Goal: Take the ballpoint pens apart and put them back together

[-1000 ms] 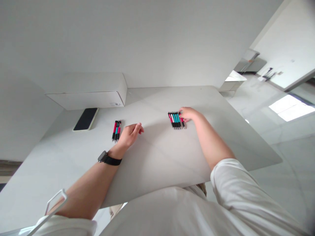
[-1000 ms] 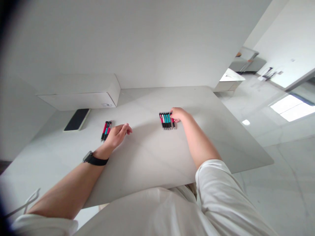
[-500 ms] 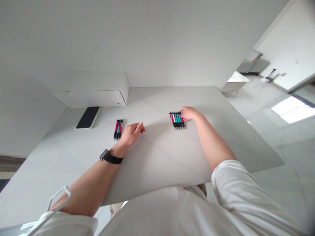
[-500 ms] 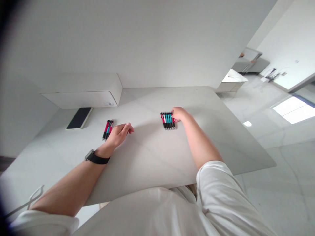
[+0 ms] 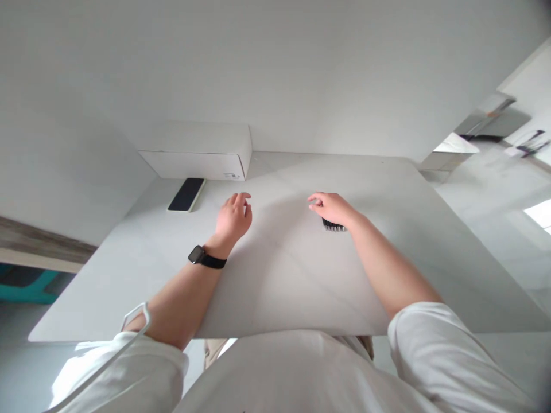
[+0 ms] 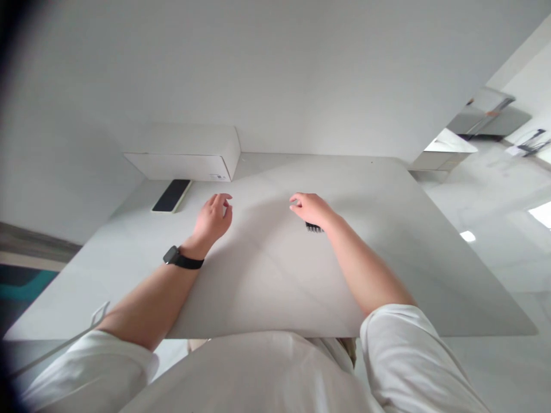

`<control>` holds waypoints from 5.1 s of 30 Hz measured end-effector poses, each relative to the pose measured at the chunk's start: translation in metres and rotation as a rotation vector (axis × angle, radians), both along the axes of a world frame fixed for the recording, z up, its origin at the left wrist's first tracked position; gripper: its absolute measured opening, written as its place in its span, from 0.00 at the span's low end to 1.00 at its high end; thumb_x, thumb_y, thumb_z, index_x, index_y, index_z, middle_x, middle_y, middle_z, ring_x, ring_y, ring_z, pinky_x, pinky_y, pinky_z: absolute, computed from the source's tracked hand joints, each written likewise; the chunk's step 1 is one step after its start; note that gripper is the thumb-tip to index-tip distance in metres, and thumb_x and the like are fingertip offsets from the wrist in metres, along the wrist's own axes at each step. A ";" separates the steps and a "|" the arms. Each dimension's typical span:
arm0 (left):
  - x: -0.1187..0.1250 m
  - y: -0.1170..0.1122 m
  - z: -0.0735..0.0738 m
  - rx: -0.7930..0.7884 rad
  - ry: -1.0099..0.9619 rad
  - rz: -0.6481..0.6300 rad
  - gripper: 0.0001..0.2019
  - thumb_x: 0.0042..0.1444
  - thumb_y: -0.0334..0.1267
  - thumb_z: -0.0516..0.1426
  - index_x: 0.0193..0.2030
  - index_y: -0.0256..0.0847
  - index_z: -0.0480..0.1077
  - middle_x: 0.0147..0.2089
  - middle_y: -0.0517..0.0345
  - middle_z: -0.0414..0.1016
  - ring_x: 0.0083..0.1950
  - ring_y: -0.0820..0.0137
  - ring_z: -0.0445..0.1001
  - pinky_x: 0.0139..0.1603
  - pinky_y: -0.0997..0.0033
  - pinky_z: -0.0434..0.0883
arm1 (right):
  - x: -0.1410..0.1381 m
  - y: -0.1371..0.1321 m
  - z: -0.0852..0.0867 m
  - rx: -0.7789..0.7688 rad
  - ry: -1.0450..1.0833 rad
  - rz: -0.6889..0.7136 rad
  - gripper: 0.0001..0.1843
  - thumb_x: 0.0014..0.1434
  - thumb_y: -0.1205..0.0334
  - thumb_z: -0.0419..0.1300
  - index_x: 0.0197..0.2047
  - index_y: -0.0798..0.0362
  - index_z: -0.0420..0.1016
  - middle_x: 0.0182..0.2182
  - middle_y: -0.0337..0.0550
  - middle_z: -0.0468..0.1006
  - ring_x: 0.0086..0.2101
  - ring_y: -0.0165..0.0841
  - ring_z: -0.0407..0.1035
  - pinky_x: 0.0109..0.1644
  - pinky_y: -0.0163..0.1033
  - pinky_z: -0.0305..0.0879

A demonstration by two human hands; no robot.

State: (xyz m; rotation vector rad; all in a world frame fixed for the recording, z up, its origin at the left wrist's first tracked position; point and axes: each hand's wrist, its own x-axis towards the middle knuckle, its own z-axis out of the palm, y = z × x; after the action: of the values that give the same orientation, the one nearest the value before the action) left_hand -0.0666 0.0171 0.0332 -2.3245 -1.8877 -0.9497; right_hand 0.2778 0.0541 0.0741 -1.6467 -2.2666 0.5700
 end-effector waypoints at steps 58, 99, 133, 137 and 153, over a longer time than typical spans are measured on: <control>0.018 -0.003 -0.009 -0.057 -0.092 -0.320 0.05 0.67 0.40 0.60 0.46 0.44 0.76 0.45 0.53 0.80 0.48 0.60 0.76 0.54 0.58 0.70 | -0.046 -0.007 -0.044 0.199 0.147 0.153 0.09 0.67 0.59 0.62 0.46 0.49 0.83 0.41 0.44 0.83 0.41 0.37 0.76 0.51 0.40 0.68; 0.024 -0.002 -0.008 -0.165 -0.123 -0.336 0.15 0.72 0.37 0.52 0.44 0.45 0.81 0.42 0.55 0.84 0.48 0.60 0.79 0.53 0.59 0.73 | -0.062 -0.024 -0.037 0.218 0.179 0.176 0.10 0.70 0.57 0.61 0.46 0.45 0.86 0.44 0.42 0.86 0.44 0.37 0.77 0.50 0.39 0.66; 0.026 -0.006 -0.007 -0.006 -0.135 -0.425 0.10 0.70 0.43 0.59 0.48 0.44 0.81 0.43 0.53 0.82 0.46 0.62 0.77 0.51 0.60 0.72 | -0.062 -0.025 -0.042 0.297 0.236 0.278 0.09 0.69 0.54 0.62 0.47 0.47 0.80 0.43 0.44 0.83 0.43 0.39 0.76 0.49 0.42 0.68; 0.027 -0.006 -0.008 -0.004 -0.125 -0.433 0.09 0.70 0.42 0.60 0.47 0.45 0.82 0.41 0.53 0.82 0.44 0.62 0.77 0.50 0.60 0.72 | -0.064 -0.027 -0.042 0.320 0.228 0.288 0.05 0.68 0.61 0.61 0.43 0.48 0.79 0.40 0.44 0.81 0.41 0.37 0.75 0.48 0.41 0.68; 0.026 -0.005 -0.010 -0.008 -0.128 -0.440 0.09 0.69 0.42 0.60 0.47 0.46 0.82 0.41 0.52 0.82 0.44 0.62 0.77 0.50 0.60 0.72 | -0.066 -0.029 -0.043 0.313 0.247 0.270 0.06 0.66 0.60 0.63 0.46 0.48 0.76 0.44 0.44 0.79 0.42 0.38 0.74 0.49 0.41 0.68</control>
State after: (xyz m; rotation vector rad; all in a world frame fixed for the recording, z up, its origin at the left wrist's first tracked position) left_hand -0.0403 0.0124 0.0235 -2.8098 -1.4345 -1.1436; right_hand 0.2114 0.0251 0.0312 -1.0721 -2.2669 0.4220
